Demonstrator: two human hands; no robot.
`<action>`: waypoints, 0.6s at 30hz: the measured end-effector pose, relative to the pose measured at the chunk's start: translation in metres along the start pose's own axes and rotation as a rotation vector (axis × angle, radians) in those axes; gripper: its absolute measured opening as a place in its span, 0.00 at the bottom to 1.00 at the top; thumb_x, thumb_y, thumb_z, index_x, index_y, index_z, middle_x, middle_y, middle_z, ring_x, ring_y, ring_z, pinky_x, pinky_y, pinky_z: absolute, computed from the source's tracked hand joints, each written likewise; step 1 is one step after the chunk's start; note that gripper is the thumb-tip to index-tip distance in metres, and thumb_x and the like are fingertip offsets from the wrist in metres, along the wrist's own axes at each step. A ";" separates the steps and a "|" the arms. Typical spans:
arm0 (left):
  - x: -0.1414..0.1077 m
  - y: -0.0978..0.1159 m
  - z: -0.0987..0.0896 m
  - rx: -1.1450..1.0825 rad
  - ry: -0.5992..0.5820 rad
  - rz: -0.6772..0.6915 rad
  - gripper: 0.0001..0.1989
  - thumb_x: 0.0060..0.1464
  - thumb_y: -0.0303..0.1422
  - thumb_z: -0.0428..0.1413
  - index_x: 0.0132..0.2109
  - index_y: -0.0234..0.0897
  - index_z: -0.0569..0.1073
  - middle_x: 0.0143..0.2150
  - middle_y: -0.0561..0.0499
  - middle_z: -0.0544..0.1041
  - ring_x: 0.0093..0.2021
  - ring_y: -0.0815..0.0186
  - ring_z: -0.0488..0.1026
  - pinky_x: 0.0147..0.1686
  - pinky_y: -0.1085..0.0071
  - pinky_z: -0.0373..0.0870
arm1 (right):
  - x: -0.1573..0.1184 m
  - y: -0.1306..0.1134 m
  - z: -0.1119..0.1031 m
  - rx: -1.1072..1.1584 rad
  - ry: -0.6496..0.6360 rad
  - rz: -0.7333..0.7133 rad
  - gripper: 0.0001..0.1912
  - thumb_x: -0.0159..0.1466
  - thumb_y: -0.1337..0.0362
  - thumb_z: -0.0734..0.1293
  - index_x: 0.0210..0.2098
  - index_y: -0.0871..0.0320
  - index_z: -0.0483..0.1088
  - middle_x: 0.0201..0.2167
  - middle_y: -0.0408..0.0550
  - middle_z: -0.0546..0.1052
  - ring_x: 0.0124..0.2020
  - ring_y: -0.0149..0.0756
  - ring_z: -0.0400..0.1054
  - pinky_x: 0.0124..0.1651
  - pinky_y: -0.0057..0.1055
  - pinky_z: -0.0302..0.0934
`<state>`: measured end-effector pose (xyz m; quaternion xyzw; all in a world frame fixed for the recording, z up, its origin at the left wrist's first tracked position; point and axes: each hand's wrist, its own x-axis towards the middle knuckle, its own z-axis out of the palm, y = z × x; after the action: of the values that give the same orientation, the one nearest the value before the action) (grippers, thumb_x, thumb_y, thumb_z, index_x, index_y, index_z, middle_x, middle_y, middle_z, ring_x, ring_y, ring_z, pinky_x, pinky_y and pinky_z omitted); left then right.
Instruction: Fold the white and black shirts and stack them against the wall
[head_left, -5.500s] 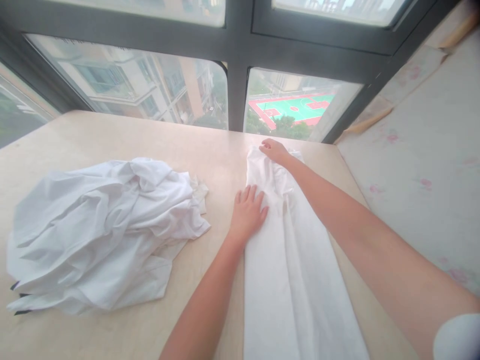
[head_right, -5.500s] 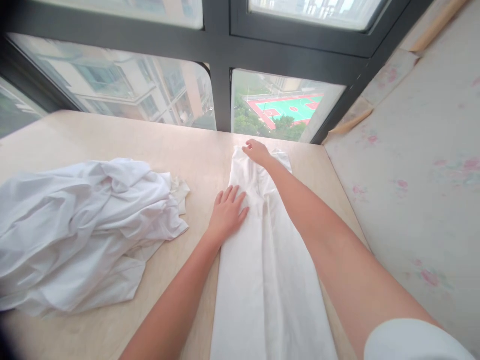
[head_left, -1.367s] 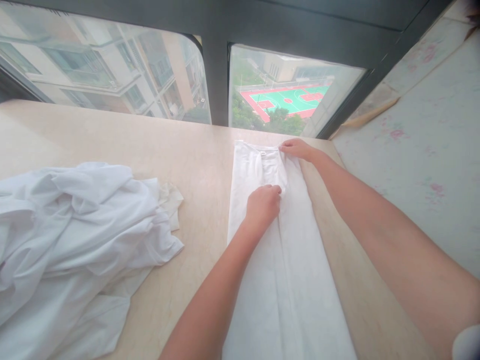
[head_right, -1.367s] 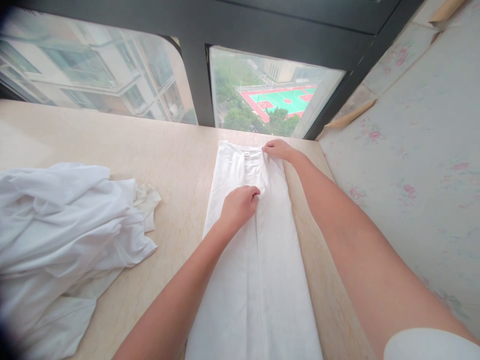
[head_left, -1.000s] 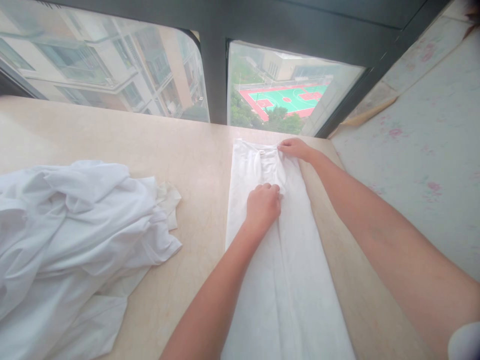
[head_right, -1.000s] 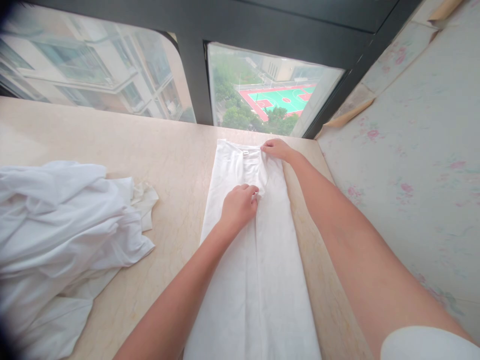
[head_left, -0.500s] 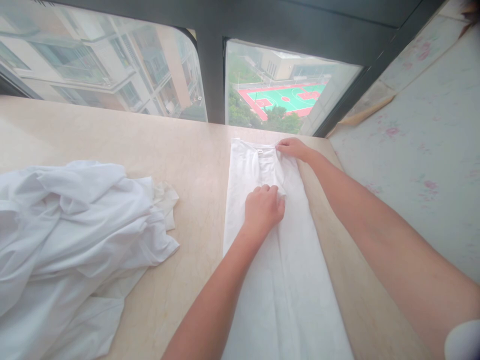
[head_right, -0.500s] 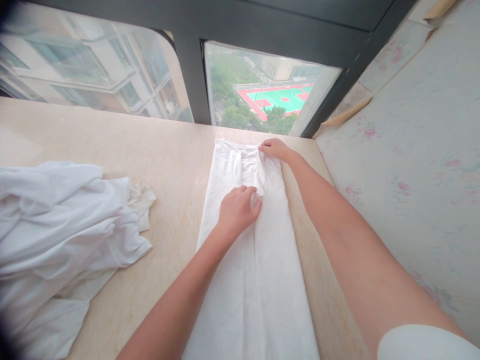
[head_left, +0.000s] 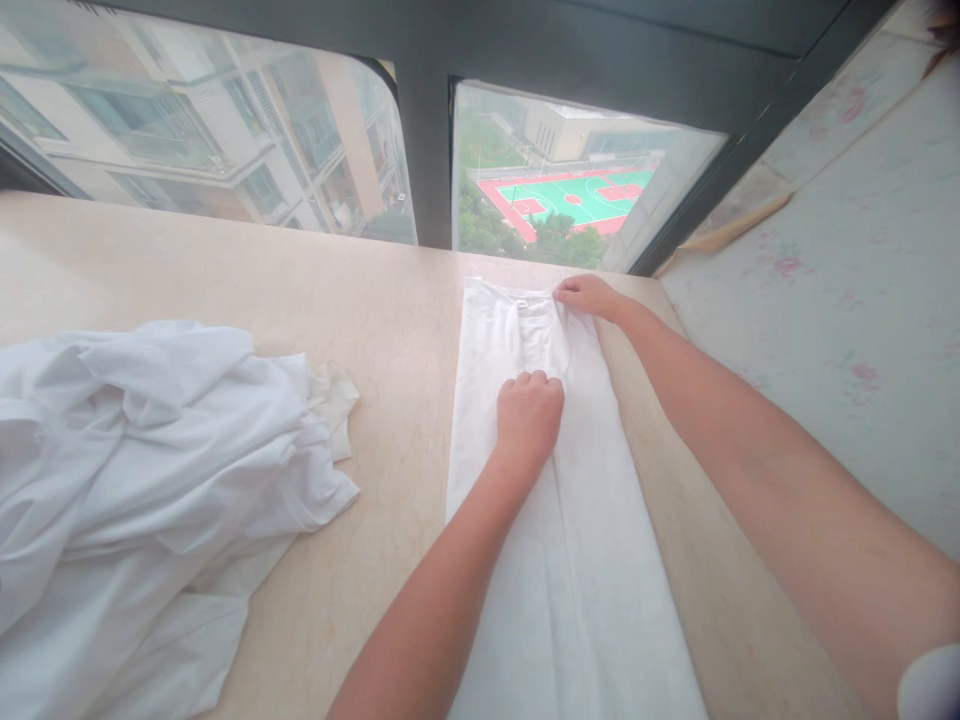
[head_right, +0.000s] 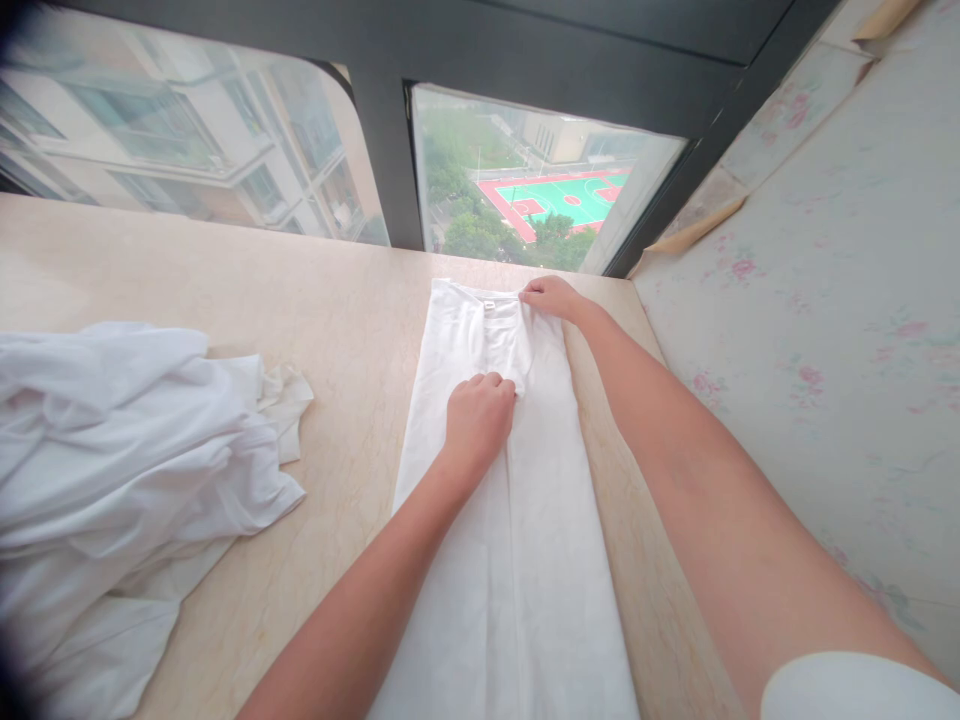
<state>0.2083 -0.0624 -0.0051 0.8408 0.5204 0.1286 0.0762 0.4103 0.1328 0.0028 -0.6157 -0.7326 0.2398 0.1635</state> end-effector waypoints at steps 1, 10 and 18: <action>-0.001 -0.001 0.001 -0.001 0.002 -0.008 0.09 0.62 0.25 0.49 0.37 0.35 0.74 0.35 0.45 0.73 0.38 0.58 0.71 0.36 0.63 0.63 | 0.000 0.000 0.000 -0.009 0.004 -0.001 0.15 0.58 0.54 0.65 0.31 0.59 0.75 0.29 0.44 0.74 0.33 0.34 0.63 0.39 0.30 0.58; -0.007 -0.005 0.011 -0.033 0.044 -0.038 0.09 0.64 0.34 0.53 0.37 0.38 0.75 0.35 0.47 0.74 0.41 0.58 0.71 0.38 0.62 0.63 | 0.002 0.000 0.002 -0.054 0.039 -0.001 0.15 0.58 0.54 0.66 0.32 0.59 0.76 0.29 0.45 0.75 0.36 0.37 0.65 0.41 0.30 0.59; -0.009 -0.006 0.014 -0.015 0.083 -0.084 0.08 0.64 0.34 0.52 0.35 0.39 0.73 0.34 0.47 0.74 0.39 0.58 0.70 0.36 0.62 0.62 | 0.003 0.000 0.003 -0.076 0.053 0.001 0.15 0.58 0.54 0.66 0.32 0.60 0.77 0.29 0.46 0.76 0.36 0.38 0.65 0.40 0.30 0.59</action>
<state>0.2039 -0.0676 -0.0212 0.8115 0.5571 0.1638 0.0663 0.4083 0.1352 0.0002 -0.6278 -0.7363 0.1954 0.1594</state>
